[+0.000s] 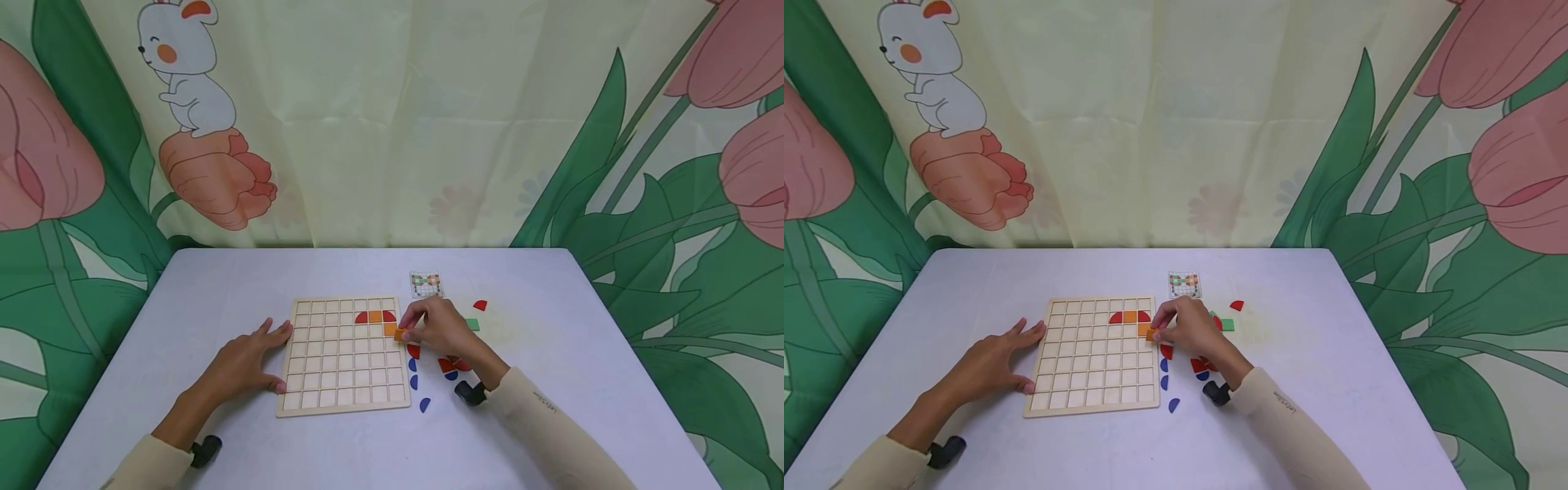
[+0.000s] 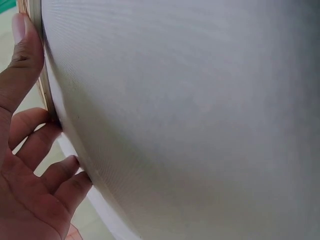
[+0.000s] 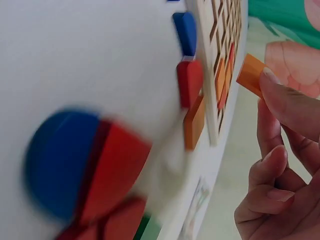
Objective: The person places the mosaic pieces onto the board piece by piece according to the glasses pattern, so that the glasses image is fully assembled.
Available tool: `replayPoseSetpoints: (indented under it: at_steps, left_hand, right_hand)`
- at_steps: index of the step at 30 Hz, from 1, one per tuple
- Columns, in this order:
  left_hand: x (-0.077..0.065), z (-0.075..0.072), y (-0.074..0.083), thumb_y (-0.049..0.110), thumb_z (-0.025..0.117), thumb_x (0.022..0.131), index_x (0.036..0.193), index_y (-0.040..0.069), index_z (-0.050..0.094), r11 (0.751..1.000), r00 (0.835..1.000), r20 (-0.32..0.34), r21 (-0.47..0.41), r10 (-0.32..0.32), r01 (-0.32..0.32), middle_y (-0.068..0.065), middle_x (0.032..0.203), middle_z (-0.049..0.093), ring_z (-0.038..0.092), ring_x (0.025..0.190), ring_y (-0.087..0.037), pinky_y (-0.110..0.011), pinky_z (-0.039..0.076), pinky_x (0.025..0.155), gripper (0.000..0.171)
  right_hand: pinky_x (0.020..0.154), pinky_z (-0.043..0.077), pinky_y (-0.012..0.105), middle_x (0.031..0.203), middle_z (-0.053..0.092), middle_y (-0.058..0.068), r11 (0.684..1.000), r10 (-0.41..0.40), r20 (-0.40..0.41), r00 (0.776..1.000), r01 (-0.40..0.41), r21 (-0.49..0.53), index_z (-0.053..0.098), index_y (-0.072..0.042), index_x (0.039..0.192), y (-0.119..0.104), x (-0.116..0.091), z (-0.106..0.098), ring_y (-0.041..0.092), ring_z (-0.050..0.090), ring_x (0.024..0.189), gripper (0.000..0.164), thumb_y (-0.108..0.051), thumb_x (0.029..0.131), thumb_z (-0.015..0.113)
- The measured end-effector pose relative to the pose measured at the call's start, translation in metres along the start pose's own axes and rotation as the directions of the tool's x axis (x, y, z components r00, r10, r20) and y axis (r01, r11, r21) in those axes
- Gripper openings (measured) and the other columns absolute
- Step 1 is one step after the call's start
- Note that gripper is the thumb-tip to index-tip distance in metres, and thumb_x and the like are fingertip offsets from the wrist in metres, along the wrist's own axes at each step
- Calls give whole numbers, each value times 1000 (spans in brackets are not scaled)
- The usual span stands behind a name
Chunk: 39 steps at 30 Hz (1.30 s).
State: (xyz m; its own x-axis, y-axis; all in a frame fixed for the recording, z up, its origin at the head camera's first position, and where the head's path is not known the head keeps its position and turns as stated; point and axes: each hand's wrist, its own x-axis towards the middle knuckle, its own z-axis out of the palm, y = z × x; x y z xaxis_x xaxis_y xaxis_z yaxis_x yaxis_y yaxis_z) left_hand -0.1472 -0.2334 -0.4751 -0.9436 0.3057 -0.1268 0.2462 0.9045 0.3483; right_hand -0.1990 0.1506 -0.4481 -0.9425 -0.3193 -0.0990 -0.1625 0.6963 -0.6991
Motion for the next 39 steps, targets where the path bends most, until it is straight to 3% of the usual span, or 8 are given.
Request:
replayPoseSetpoints:
  at_steps: [13, 19, 24, 31, 39]
  left_hand:
    - [1, 0, 0, 51, 99, 54, 160, 13, 47, 1000, 1000, -7, 4, -2, 2, -29, 164, 42, 54, 135, -63, -70, 50, 102, 125]
    - [1, 1, -1, 53, 98, 54, 161, 14, 47, 1000, 1000, -2, 4, -3, 3, -33, 163, 39, 56, 131, -64, -70, 51, 101, 125]
    - [1, 1, 0, 52, 99, 53, 161, 14, 47, 1000, 1000, -8, 3, -5, 5, -27, 164, 42, 53, 136, -63, -70, 50, 102, 125]
    - [2, 2, -1, 52, 99, 55, 161, 14, 47, 1000, 1000, -13, 6, 4, -4, -24, 165, 43, 53, 137, -62, -71, 50, 103, 124]
    - [1, 3, -1, 50, 100, 56, 161, 14, 47, 1000, 1000, -20, 5, 10, -10, -25, 164, 43, 54, 137, -62, -70, 50, 103, 123]
  right_hand:
    - [68, 46, 30, 79, 69, -6, 998, -53, 24, 998, 52, 37, 79, -24, 85, -24, 32, 28, 17, 59, 76, 14, -16, 86, 90]
    - [71, 48, 30, 83, 71, -8, 999, -35, 54, 998, 34, 15, 79, -24, 86, -28, 43, 39, 15, 61, 81, 13, -16, 88, 88]
    - [72, 47, 32, 83, 71, -7, 999, -46, 55, 997, 45, 4, 80, -23, 88, -33, 50, 45, 17, 61, 83, 11, -15, 90, 87]
    - [79, 48, 34, 81, 73, -10, 996, -34, 88, 996, 41, -80, 82, -23, 91, -39, 53, 49, 13, 63, 85, 5, -20, 92, 86]
    - [74, 48, 33, 78, 72, -12, 991, -12, 79, 997, 23, -133, 80, -25, 86, -40, 54, 52, 11, 63, 80, 10, -20, 90, 87]
